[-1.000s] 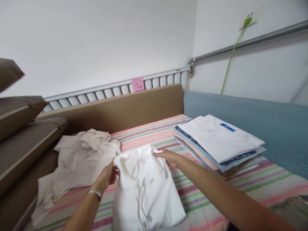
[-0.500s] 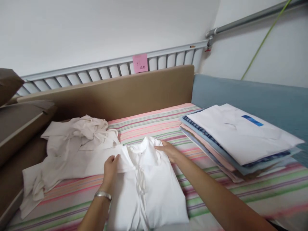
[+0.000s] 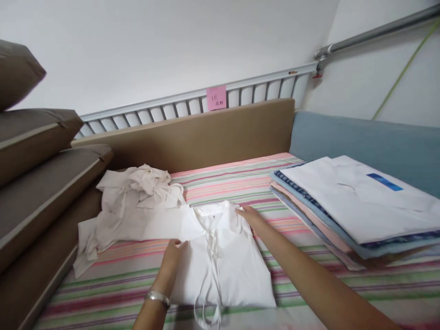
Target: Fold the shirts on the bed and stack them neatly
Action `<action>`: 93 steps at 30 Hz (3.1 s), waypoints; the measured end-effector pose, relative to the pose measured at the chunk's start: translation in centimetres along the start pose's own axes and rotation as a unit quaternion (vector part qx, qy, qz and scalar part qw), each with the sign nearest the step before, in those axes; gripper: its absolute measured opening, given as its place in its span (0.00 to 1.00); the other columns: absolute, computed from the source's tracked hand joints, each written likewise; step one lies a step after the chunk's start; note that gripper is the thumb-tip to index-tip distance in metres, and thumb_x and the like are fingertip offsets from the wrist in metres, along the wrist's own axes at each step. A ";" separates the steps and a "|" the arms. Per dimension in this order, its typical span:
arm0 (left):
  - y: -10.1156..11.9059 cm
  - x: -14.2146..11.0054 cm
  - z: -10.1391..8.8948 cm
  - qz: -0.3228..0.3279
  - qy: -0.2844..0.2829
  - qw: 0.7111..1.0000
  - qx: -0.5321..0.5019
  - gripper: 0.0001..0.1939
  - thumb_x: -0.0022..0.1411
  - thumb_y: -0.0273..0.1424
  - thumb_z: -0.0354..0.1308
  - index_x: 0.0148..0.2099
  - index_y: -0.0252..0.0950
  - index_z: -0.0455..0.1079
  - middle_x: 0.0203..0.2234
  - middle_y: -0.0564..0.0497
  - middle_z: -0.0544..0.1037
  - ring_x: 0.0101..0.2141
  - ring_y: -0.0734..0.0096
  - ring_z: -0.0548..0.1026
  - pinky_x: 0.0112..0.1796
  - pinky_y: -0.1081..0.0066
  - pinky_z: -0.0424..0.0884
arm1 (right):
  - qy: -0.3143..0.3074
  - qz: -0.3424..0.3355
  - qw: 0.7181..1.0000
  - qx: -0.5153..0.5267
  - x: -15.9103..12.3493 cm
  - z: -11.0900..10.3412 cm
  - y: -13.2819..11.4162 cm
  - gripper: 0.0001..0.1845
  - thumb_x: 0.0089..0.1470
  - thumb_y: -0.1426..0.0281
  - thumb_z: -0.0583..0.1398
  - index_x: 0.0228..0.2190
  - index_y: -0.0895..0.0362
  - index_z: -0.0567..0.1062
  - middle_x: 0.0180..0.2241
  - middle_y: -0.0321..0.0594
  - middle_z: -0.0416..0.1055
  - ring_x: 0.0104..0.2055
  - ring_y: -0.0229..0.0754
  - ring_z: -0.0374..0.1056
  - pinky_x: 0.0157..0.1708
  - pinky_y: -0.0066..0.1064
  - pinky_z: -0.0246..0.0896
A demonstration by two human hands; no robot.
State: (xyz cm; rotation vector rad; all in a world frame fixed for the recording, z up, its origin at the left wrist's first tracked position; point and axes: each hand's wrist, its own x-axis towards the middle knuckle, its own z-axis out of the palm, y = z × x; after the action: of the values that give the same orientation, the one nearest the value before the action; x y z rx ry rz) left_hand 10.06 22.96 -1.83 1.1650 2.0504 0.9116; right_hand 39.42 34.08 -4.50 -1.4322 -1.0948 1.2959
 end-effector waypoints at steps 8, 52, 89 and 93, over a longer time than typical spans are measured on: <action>-1.4 -4.0 0.4 0.045 0.021 0.987 0.150 0.26 0.60 0.42 0.42 0.56 0.31 0.57 0.34 0.38 0.77 0.36 0.53 0.75 0.38 0.62 0.66 | 0.038 -0.061 0.997 -0.022 -0.9 0.9 -0.5 0.30 0.45 0.68 0.58 0.52 0.54 0.64 0.54 0.42 0.65 0.54 0.43 0.62 0.52 0.36 0.58; -5.7 -15.6 -1.1 -0.007 -0.132 0.960 -0.245 0.32 0.43 0.49 0.58 0.46 0.34 0.59 0.10 0.63 0.62 0.11 0.78 0.59 0.15 0.77 0.51 | -0.042 -0.320 0.759 -0.565 -19.8 0.1 5.6 0.27 0.58 0.57 0.49 0.58 0.48 0.60 0.63 0.42 0.49 0.65 0.51 0.41 0.60 0.49 0.37; -5.4 -14.2 -0.6 0.125 -0.180 0.975 0.017 0.06 0.43 0.25 0.50 0.19 0.34 0.66 0.13 0.56 0.66 0.20 0.74 0.64 0.26 0.73 0.57 | -0.029 -0.326 0.737 -0.592 -20.1 0.1 5.3 0.26 0.59 0.57 0.47 0.57 0.50 0.61 0.62 0.42 0.51 0.64 0.49 0.43 0.60 0.46 0.39; -5.6 -14.7 -0.9 0.138 -0.150 0.978 0.033 0.07 0.44 0.25 0.50 0.20 0.34 0.68 0.14 0.55 0.68 0.21 0.73 0.66 0.26 0.74 0.58 | -0.024 -0.331 0.738 -0.588 -20.2 0.1 5.3 0.26 0.59 0.57 0.47 0.57 0.51 0.62 0.62 0.43 0.52 0.64 0.49 0.44 0.60 0.46 0.40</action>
State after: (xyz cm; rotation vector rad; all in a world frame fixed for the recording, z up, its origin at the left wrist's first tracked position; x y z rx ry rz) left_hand 13.05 7.58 -3.39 1.5500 1.7140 0.7424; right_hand 38.28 13.27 -5.42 -1.5188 -2.3988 -0.0199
